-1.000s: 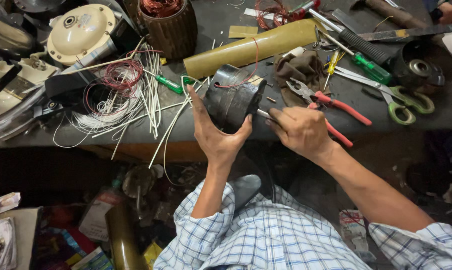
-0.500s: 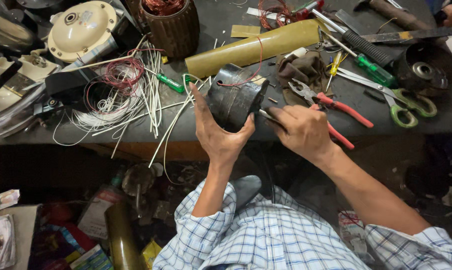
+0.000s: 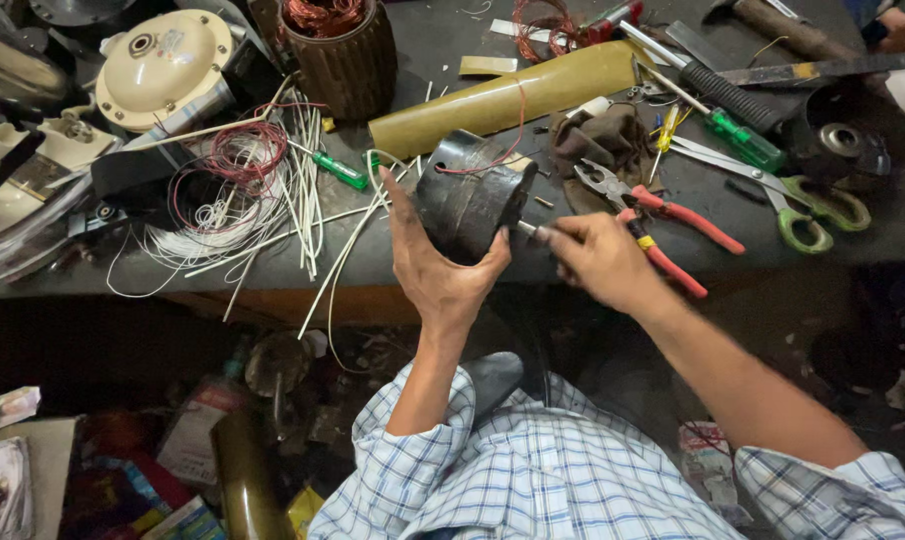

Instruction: The person works on a small electric motor at a cluttered workbench. They rotate the motor housing, use pliers to adjust wires and components, and manipulate the shaft. The person also briefly handles a red spool of wire and a roll of tape.

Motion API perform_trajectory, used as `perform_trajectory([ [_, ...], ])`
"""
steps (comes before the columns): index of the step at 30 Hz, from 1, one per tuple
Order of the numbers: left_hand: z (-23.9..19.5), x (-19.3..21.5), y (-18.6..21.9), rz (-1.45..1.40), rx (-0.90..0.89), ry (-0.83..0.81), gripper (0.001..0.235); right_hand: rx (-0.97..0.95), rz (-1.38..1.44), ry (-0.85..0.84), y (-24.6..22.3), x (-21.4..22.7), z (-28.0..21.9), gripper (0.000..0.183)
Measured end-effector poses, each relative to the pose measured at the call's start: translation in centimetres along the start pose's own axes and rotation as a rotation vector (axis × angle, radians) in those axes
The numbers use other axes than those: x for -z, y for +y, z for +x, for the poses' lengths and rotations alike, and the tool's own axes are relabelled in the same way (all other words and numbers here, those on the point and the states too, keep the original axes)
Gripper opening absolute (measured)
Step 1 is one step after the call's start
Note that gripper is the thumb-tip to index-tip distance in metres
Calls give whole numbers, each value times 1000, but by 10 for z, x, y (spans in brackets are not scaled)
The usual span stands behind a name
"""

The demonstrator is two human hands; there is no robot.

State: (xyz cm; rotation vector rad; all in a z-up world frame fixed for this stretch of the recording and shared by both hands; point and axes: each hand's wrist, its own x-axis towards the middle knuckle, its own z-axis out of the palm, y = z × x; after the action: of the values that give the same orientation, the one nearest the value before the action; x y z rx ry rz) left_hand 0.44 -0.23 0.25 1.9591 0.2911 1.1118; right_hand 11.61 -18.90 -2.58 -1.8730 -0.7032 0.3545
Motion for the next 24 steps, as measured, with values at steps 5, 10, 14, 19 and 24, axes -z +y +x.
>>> perform_trajectory([
  [5, 1, 1, 5, 29, -74, 63, 129, -353, 385, -83, 8, -3, 12, 32],
  [10, 1, 2, 8, 15, -50, 45, 128, 502, -537, 249, -29, 2, -7, 39],
  [14, 1, 2, 9, 20, -38, 44, 127, 678, -961, 289, -44, 0, -13, 29],
  [19, 2, 3, 9, 10, -5, 32, 127, 48, -220, 60, -10, -4, 4, 32],
  [24, 3, 3, 11, 68, -142, 86, 130, -181, 8, -24, 12, -1, 12, 45],
])
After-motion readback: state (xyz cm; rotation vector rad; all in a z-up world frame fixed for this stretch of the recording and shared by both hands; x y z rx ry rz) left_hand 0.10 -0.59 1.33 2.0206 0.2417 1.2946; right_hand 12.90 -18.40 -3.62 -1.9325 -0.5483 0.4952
